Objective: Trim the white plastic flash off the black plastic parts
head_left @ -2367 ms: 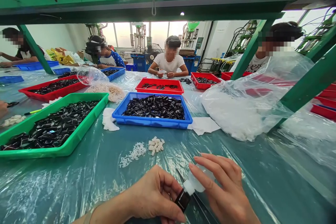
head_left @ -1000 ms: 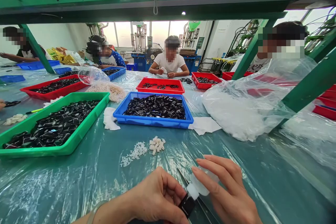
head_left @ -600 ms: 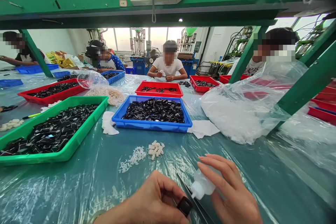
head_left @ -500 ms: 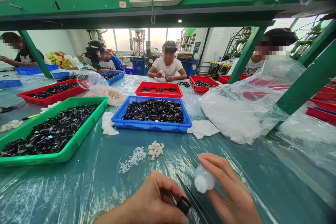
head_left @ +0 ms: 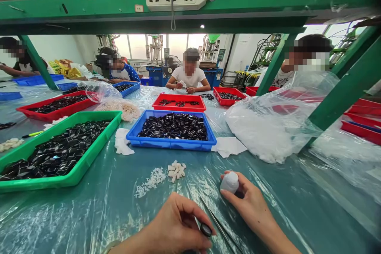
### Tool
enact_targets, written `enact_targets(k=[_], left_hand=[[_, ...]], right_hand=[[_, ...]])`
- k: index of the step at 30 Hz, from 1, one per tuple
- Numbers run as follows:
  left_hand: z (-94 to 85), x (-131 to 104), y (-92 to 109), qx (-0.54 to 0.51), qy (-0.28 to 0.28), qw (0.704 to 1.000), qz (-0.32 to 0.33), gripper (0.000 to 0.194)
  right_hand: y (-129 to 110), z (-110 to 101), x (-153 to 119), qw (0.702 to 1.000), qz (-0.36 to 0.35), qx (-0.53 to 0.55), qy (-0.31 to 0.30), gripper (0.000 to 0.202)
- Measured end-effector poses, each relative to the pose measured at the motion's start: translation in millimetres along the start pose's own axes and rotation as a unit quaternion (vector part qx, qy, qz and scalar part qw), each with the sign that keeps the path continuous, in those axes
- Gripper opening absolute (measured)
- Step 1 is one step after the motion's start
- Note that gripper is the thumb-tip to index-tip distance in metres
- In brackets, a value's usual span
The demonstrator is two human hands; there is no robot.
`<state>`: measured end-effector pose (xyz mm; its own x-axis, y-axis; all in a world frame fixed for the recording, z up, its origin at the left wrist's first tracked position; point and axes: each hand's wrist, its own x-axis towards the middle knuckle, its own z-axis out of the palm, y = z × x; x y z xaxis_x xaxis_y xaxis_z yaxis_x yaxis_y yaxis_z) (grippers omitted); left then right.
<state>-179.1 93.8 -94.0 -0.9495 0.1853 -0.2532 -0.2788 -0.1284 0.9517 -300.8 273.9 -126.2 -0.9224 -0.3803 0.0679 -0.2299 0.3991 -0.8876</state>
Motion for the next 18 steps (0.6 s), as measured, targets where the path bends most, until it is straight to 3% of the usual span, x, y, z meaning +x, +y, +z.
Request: enact_targets(k=[6,18], left_hand=[[0.8,-0.3,0.4,-0.014,0.006,1.000,-0.009,0.025],[3.4,0.6,8.9,-0.078,0.031,0.996,-0.042,0.039]], right_hand=[[1.9,-0.6,3.8,1.000,0.007,0.023,0.000,0.045],[6.8,-1.7,4.7,0.997,-0.014,0.056,0.052,0.068]])
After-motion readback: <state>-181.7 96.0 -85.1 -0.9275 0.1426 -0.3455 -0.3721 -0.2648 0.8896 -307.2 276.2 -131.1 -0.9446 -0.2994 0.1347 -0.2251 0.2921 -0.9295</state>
